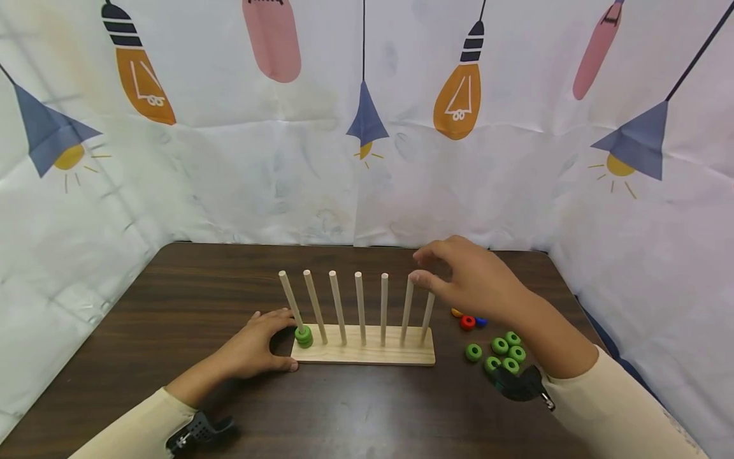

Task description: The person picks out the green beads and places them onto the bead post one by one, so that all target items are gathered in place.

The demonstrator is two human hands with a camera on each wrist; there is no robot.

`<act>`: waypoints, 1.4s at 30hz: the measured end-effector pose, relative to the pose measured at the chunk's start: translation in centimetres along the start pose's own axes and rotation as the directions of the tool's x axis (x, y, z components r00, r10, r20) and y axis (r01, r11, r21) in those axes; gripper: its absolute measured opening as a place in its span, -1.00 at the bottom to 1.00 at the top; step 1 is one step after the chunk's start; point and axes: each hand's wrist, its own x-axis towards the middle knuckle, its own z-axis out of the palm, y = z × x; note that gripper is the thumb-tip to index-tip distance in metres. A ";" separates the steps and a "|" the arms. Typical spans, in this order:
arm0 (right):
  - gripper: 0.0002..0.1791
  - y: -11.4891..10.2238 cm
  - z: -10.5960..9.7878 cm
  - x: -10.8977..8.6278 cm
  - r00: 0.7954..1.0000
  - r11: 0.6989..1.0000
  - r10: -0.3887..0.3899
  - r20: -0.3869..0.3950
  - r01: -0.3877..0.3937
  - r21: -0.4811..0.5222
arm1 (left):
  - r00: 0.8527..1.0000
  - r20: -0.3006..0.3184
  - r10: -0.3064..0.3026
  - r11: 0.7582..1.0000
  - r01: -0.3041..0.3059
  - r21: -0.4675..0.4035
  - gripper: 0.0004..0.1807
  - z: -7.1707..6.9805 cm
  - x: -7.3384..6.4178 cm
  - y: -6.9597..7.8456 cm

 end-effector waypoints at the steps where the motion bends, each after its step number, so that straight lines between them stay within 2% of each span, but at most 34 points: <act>1: -0.61 0.3 0.0 -0.3 1.000 1.000 0.008 -0.001 -0.008 -0.001 | 1.000 0.000 0.000 1.000 0.000 0.000 -0.19 0.0 0.0 0.0; 6: -0.62 1.7 -0.1 -1.7 0.999 0.999 0.036 -0.008 -0.036 0.008 | 1.000 -0.001 0.000 1.000 0.000 0.000 -0.19 0.0 0.0 -0.1; 17: -0.61 5.0 0.8 -4.7 1.000 1.000 0.028 -0.012 -0.028 -0.004 | 1.000 0.012 -0.008 1.000 0.008 -0.013 -0.19 0.0 0.0 0.0; 24: -0.63 7.0 3.0 -6.4 0.996 0.996 0.087 -0.011 -0.087 0.005 | 1.000 0.012 -0.005 1.000 0.005 -0.010 -0.19 0.0 0.1 0.0; 28: -0.60 7.9 4.4 -7.1 0.996 0.995 0.093 -0.003 -0.093 0.023 | 1.000 0.010 -0.003 1.000 0.003 -0.010 -0.18 0.0 0.1 0.0; 35: -0.55 9.4 6.9 -8.7 0.987 0.987 0.160 0.026 -0.160 0.014 | 1.000 0.003 -0.005 1.000 0.005 -0.008 -0.19 0.0 0.0 0.1; 42: -0.56 11.1 9.4 -10.0 0.986 0.986 0.164 0.029 -0.164 -0.012 | 1.000 0.004 -0.008 1.000 0.008 -0.006 -0.18 0.0 0.1 0.1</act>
